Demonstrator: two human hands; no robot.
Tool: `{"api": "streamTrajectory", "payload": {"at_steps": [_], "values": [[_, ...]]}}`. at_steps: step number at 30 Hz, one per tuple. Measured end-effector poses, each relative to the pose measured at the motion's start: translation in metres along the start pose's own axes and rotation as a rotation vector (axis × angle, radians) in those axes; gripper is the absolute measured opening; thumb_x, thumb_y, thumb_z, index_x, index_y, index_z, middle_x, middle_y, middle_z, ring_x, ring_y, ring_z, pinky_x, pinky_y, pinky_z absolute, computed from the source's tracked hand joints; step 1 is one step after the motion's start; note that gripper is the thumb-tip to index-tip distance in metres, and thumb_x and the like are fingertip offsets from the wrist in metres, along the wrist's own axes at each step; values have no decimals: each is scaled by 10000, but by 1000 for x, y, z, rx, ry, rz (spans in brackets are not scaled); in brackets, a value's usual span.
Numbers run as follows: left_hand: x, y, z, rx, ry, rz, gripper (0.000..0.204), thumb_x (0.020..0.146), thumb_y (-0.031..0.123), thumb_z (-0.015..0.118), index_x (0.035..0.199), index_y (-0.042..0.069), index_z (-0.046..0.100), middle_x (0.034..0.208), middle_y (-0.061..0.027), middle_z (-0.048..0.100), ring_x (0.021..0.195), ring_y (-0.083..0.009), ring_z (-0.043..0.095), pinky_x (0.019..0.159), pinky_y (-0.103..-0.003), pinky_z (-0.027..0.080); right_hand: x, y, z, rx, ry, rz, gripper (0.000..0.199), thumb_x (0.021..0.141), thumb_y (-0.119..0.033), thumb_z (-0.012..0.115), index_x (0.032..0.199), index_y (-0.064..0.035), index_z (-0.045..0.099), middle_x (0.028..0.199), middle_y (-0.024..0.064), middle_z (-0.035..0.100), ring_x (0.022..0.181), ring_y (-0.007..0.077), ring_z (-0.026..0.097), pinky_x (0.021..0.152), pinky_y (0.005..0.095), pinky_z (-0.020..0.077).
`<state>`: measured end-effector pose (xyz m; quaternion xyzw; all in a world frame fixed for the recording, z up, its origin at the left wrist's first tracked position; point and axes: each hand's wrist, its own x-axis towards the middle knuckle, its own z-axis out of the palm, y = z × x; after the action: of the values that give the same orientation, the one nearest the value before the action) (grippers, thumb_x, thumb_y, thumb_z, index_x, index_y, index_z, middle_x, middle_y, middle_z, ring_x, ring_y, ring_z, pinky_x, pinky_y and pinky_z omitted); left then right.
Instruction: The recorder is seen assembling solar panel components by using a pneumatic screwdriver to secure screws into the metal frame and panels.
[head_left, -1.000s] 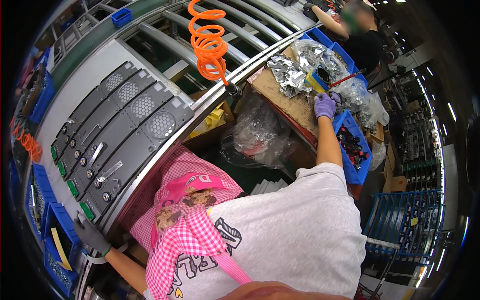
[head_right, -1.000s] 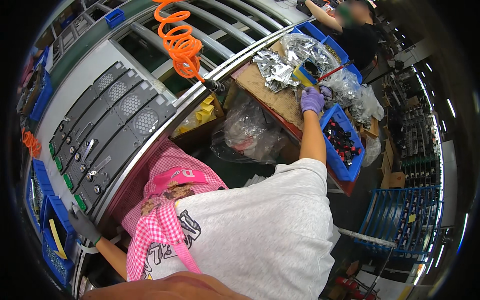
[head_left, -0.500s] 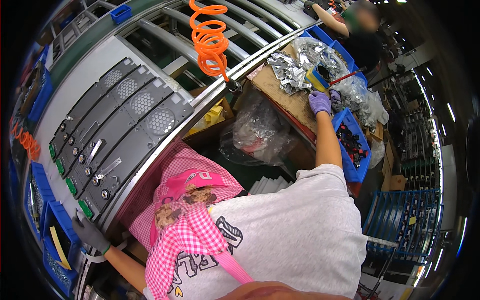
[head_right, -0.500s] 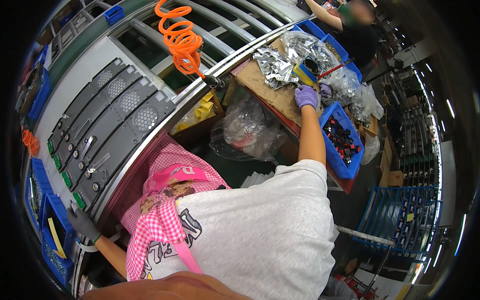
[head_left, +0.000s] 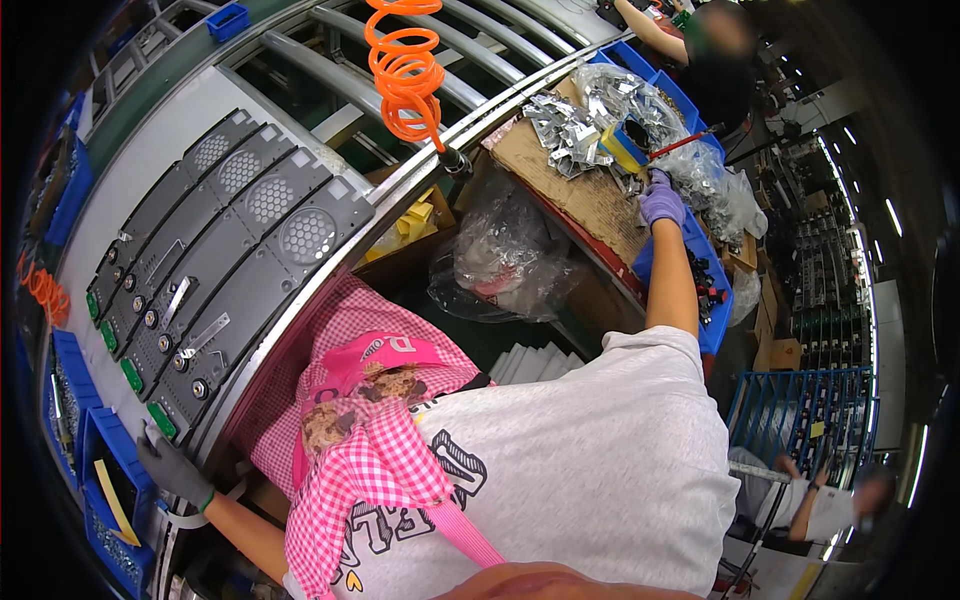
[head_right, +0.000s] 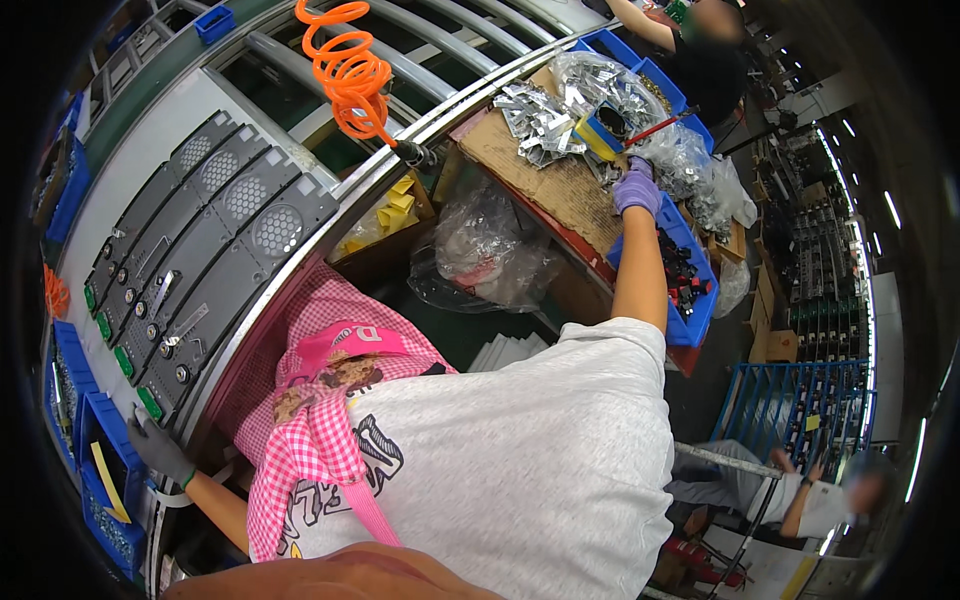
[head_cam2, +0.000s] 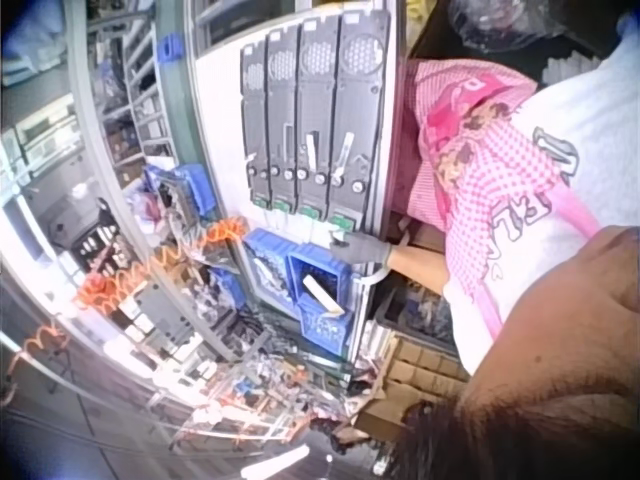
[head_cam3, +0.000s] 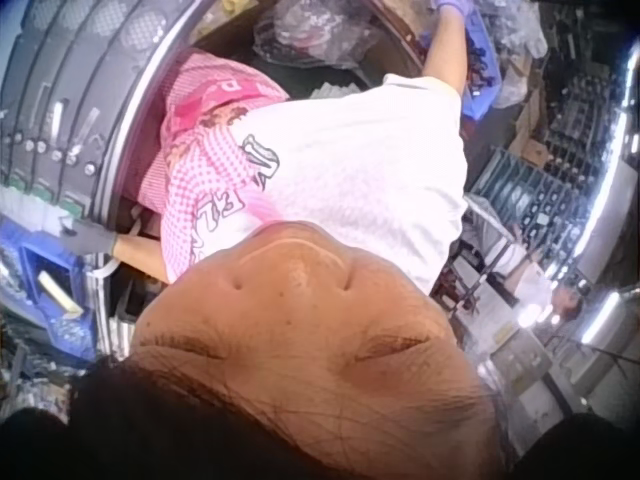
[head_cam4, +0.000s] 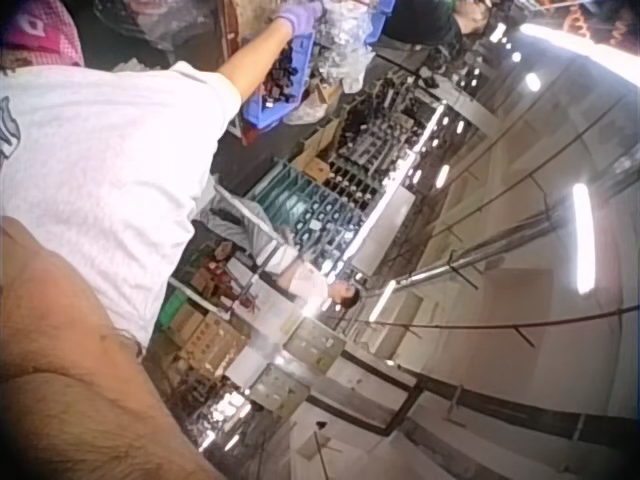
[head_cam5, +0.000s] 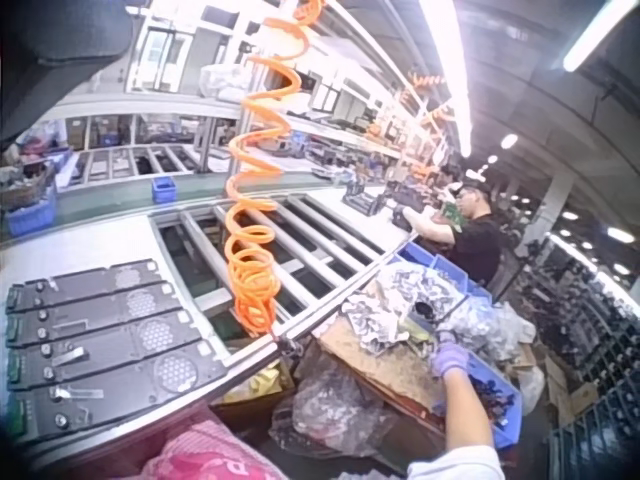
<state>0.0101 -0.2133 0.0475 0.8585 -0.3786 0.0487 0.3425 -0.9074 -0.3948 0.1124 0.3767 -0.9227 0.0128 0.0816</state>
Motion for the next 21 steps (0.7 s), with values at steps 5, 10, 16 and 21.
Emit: {"api": "streamTrajectory", "payload": {"at_steps": [5, 10, 16, 21], "values": [[3, -15, 7, -73, 14, 80, 524, 988, 368, 552, 1271, -73, 565, 1242, -240, 605, 1112, -324, 599, 972, -380, 447, -9, -11, 10, -122, -133, -40, 347, 821, -388, 728, 1100, -181, 739, 1207, 135, 674, 1122, 332, 631, 980, 427, 487], [0, -17, 8, -34, 34, 98, 521, 988, 376, 558, 1252, -72, 579, 1219, -241, 612, 1101, -327, 594, 968, -379, 438, -19, -31, 0, -85, -166, 146, 466, 815, -408, 724, 1187, -129, 697, 1252, 195, 641, 1157, 347, 620, 958, 432, 505], [0, 10, 3, -7, -15, 56, 530, 982, 362, 554, 1265, -86, 557, 1227, -250, 603, 1119, -353, 587, 995, -388, 430, -3, -10, 3, 4, -24, 123, 533, 811, -313, 752, 1261, -59, 618, 1196, 201, 671, 1102, 351, 657, 931, 445, 516], [0, 11, -5, 26, -16, 33, 470, 950, 236, 539, 1281, -97, 537, 1246, -254, 596, 1154, -361, 575, 1021, -394, 423, -10, -10, 0, 530, -381, -140, 446, 819, -309, 744, 1156, -31, 656, 979, 122, 718, 864, 232, 690, 772, 349, 542]]}}
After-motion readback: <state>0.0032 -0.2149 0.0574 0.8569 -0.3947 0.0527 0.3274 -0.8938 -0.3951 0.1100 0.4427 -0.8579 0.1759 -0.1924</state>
